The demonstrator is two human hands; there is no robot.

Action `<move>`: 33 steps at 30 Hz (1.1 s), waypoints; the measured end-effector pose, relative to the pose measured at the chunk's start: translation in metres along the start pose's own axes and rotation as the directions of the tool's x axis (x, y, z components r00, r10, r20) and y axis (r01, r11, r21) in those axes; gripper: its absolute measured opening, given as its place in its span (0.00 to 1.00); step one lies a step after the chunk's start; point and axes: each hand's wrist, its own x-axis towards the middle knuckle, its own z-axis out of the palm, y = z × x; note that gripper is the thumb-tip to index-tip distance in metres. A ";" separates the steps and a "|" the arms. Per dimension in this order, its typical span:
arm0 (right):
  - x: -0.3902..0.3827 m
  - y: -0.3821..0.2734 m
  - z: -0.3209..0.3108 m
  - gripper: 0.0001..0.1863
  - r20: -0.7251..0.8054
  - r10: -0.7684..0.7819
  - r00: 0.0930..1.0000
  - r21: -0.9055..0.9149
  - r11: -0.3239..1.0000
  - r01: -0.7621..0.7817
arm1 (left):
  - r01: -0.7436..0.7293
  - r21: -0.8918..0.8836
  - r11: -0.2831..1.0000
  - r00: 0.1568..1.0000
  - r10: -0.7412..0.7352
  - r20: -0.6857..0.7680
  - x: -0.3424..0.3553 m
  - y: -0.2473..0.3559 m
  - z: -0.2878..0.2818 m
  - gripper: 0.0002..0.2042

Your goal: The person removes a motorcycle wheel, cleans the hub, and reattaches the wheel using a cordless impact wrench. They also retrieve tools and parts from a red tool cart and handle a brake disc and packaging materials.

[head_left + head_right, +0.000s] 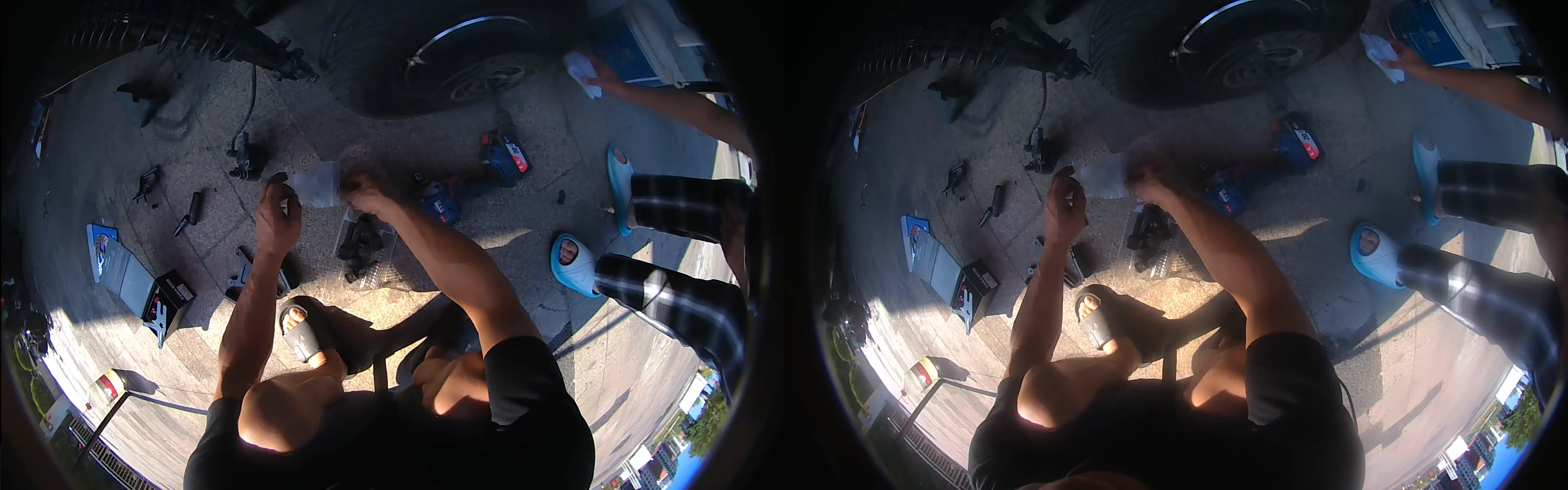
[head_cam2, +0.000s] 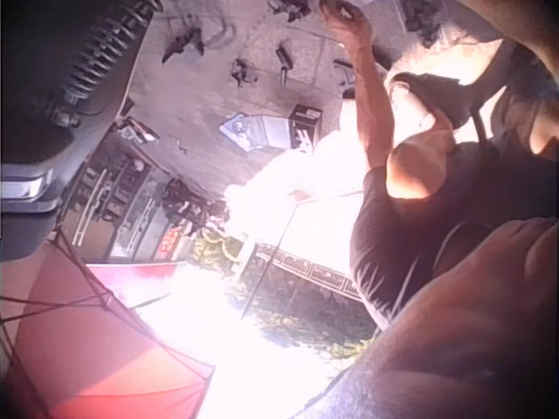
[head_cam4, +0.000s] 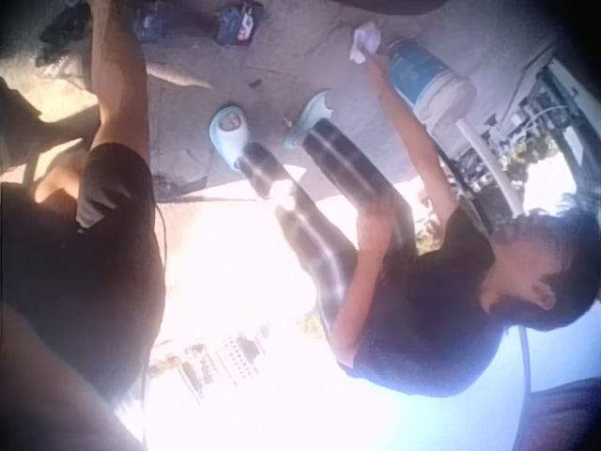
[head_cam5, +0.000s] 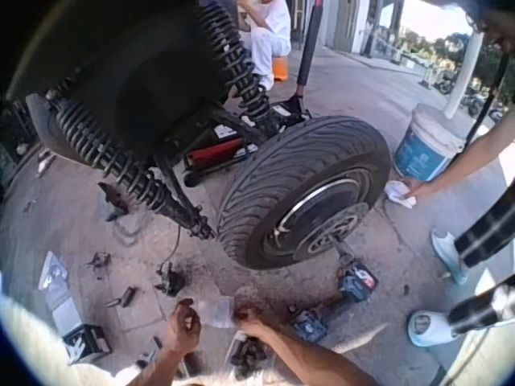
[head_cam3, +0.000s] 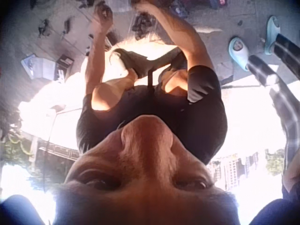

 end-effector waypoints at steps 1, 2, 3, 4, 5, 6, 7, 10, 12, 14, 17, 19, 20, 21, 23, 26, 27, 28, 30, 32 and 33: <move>0.007 0.004 0.002 0.14 0.007 -0.020 1.000 -0.100 0.995 0.021 | -0.029 0.065 0.997 1.000 0.030 -0.006 0.001 0.004 -0.002 0.06; 0.016 0.008 0.004 0.20 0.138 -0.013 0.990 -0.189 0.981 0.040 | 0.150 -0.024 0.988 0.988 -0.148 0.048 0.001 0.007 -0.004 0.05; 0.020 0.014 0.010 0.12 0.096 -0.033 0.995 0.056 0.998 0.028 | 0.083 0.008 0.997 0.996 -0.083 0.026 0.003 0.010 -0.004 0.05; 0.028 0.018 0.014 0.13 0.042 -0.105 0.994 -0.107 0.988 0.109 | 0.016 0.042 0.999 1.000 -0.016 0.000 0.005 0.012 -0.005 0.05; 0.036 0.023 0.019 0.15 0.035 -0.115 0.993 -0.125 0.985 0.119 | 0.015 0.042 0.999 1.000 -0.015 0.013 0.004 0.015 -0.006 0.05; 0.042 0.028 0.024 0.16 0.051 -0.012 0.999 0.077 0.997 0.008 | 0.005 0.039 0.999 1.000 -0.006 0.021 0.006 0.017 -0.006 0.06; 0.050 0.032 0.027 0.15 0.007 -0.082 0.997 0.020 0.996 0.082 | -0.016 0.034 0.999 1.000 0.016 0.007 0.008 0.019 -0.005 0.06; 0.069 0.044 0.033 0.13 -0.032 -0.164 0.986 -0.184 0.970 0.156 | 0.014 -0.036 0.999 0.999 -0.012 0.048 0.011 0.024 -0.004 0.05; 0.078 0.051 0.030 0.12 0.070 -0.211 0.975 -0.412 0.884 0.221 | -0.040 0.031 0.999 0.999 0.041 -0.030 0.014 0.025 -0.004 0.07; 0.082 0.056 0.021 0.11 0.106 -0.433 0.895 -0.601 0.689 0.405 | 0.124 -0.007 0.992 0.991 -0.124 -0.046 0.016 0.023 -0.004 0.08; 0.072 0.051 0.014 0.09 0.185 -0.657 0.731 -0.634 0.489 0.600 | -0.004 0.016 1.000 0.999 0.004 -0.045 0.014 0.011 -0.005 0.10; 0.052 0.039 0.012 0.15 0.195 -0.394 0.898 -0.428 0.790 0.440 | 0.068 0.059 0.996 0.997 -0.065 -0.049 0.007 -0.002 -0.009 0.09; 0.040 0.030 0.011 0.19 0.079 -0.305 0.949 -0.316 0.895 0.314 | 0.078 0.057 0.995 0.994 -0.073 -0.080 0.006 -0.012 -0.010 0.09; 0.021 0.026 0.011 0.19 0.003 -0.256 0.967 -0.103 0.961 0.255 | 0.174 0.064 0.983 0.978 -0.165 -0.127 0.004 -0.022 -0.010 0.08; 0.001 0.000 0.002 0.18 0.036 -0.204 0.978 -0.334 0.920 0.205 | 0.233 0.039 0.972 0.963 -0.224 -0.151 0.000 -0.044 -0.010 0.09; -0.037 -0.016 -0.019 0.14 -0.041 -0.301 0.953 -0.498 0.833 0.242 | 0.522 -0.100 0.847 0.849 -0.528 -0.037 0.000 -0.075 -0.007 0.15; -0.044 -0.021 -0.028 0.15 -0.033 -0.296 0.955 -0.537 0.811 0.233 | 0.594 -0.061 0.802 0.804 -0.592 0.050 0.000 -0.082 -0.007 0.17; -0.051 -0.025 -0.038 0.15 0.003 -0.318 0.948 -0.610 0.751 0.254 | 0.595 0.054 0.802 0.800 -0.597 0.060 0.000 -0.087 -0.008 0.18; -0.065 -0.028 -0.063 0.13 0.024 -0.406 0.913 -0.654 0.685 0.322 | 0.598 0.036 0.801 0.784 -0.594 0.182 0.000 -0.089 -0.017 0.17; -0.079 -0.029 -0.089 0.13 0.023 -0.502 0.865 -0.666 0.637 0.388 | 0.344 0.321 0.883 0.893 -0.413 0.180 0.003 -0.080 -0.032 0.22; -0.088 -0.026 -0.107 0.17 0.022 -0.509 0.860 -0.693 0.613 0.381 | 0.260 0.481 0.838 0.917 -0.370 0.149 0.009 -0.072 -0.042 0.26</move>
